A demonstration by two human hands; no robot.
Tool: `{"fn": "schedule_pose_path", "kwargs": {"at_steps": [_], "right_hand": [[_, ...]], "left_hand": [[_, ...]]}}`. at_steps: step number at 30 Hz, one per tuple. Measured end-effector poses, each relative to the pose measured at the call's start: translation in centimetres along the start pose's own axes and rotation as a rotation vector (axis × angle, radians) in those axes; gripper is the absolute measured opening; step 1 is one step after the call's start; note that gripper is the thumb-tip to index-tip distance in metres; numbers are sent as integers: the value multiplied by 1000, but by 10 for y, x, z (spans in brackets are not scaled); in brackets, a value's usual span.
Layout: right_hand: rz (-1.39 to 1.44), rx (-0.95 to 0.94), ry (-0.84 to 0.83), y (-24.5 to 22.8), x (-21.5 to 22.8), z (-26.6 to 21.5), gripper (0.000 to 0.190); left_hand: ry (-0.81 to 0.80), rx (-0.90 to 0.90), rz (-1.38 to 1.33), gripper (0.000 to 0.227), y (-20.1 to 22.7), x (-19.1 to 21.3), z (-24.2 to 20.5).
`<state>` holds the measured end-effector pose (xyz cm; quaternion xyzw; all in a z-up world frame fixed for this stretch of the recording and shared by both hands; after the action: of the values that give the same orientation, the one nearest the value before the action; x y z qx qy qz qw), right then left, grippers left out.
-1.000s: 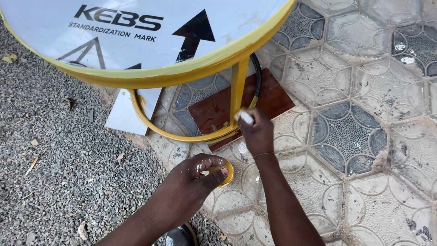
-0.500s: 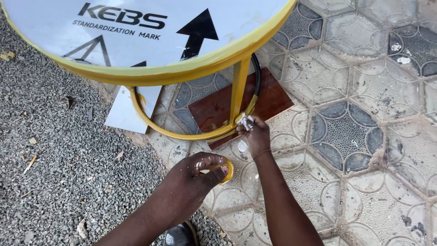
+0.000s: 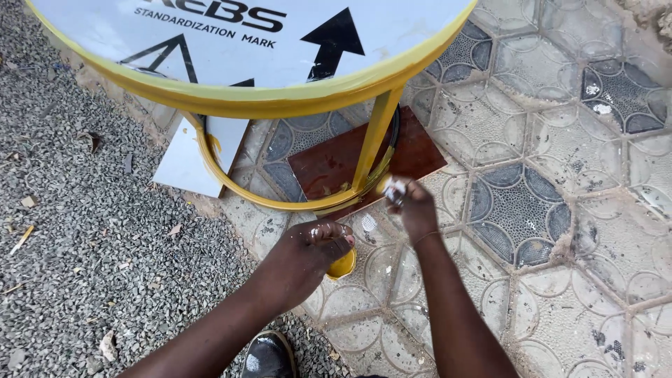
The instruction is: Painting a circular metal table frame with yellow paint using a small cloth
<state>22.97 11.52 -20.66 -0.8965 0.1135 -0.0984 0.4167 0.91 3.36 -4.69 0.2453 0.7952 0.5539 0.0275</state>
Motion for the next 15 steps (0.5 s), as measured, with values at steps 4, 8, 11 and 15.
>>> {"fn": "schedule_pose_path", "kwargs": {"at_steps": [4,8,11,15], "right_hand": [[176,-16,-47,82,-16,81,30],[96,34,80,93,-38,96,24],[65,-44,-97,98,-70,69,34],[-95,6,-211,104,-73,31,25]], "left_hand": [[-23,4,11,26,-25,-4,5],[-21,-15,-81,32,-38,-2,-5],[18,69,-32,30,-52,5,-4],[41,-4,12,36,-75,15,3]]}}
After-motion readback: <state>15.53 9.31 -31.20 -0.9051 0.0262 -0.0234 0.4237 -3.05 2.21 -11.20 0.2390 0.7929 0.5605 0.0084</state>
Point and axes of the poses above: each hand's wrist, its own z-axis towards the middle knuckle, its own x-axis out of the back of the hand, y = z × x, the point moved 4 cm from there along z, towards the middle knuckle, and after that the axes turned 12 degrees about -x, right-handed, at the moved point
